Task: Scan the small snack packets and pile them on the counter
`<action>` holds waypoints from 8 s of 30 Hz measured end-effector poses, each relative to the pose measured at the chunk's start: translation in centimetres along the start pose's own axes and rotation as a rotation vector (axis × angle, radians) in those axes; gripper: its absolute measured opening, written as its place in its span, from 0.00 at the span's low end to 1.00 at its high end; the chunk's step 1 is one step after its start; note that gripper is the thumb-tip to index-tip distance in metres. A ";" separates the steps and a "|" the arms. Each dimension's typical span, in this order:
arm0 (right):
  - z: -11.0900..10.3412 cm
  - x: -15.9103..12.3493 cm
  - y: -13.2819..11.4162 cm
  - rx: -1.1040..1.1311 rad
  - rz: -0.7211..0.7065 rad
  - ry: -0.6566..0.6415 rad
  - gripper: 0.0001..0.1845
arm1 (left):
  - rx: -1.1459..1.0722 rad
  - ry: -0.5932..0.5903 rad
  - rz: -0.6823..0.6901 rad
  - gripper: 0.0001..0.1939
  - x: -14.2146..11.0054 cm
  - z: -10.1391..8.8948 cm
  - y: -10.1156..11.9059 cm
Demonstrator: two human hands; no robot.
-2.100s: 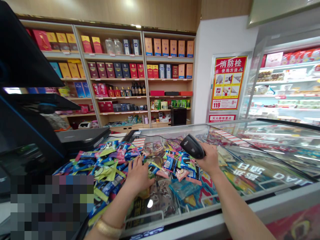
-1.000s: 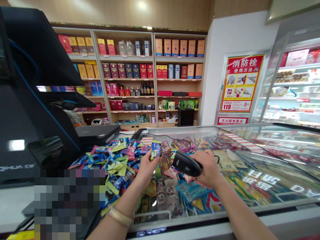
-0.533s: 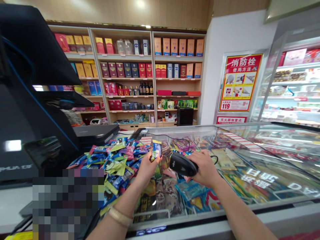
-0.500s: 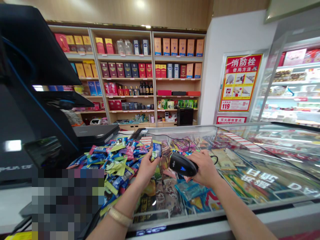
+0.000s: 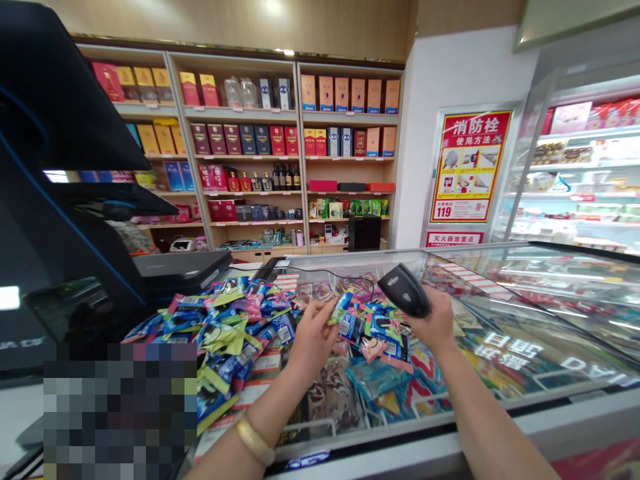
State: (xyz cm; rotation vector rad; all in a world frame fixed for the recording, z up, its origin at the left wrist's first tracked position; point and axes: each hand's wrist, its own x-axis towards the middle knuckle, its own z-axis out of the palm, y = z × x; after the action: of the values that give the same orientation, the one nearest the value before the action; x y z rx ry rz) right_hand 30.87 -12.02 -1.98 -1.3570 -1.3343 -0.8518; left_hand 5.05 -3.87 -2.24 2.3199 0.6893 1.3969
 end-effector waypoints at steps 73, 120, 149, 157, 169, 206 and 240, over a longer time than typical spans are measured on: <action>-0.6 0.4 -7.1 0.174 -0.298 -0.604 0.13 | 0.351 -0.010 -0.076 0.35 0.5 -3.3 -2.1; 0.0 0.0 -1.2 0.028 -0.084 -0.113 0.11 | 0.942 -0.246 -0.102 0.26 0.2 -4.0 -4.0; 0.4 -0.2 -1.6 0.034 -0.085 -0.128 0.16 | 0.922 -0.130 -0.052 0.14 0.6 -4.4 -4.6; 0.4 -0.2 -1.6 0.036 -0.102 -0.128 0.16 | 0.794 -0.067 -0.079 0.09 0.9 -4.2 -4.2; 0.1 -0.1 -2.2 0.059 -0.092 -0.163 0.14 | -0.678 0.468 -0.633 0.09 1.6 -3.5 -3.3; 0.0 0.1 -2.9 0.061 -0.110 -0.178 0.15 | -0.753 0.227 -0.388 0.07 0.7 -1.1 -0.5; 0.2 0.0 -2.4 0.048 -0.076 -0.126 0.14 | 1.097 -0.190 -0.195 0.22 0.7 -5.5 -3.8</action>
State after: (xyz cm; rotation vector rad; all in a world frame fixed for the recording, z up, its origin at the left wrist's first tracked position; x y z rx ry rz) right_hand 28.48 -12.08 -1.64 -1.3481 -1.5028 -0.7902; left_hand -0.42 -0.10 -1.16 2.9287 1.9024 0.7299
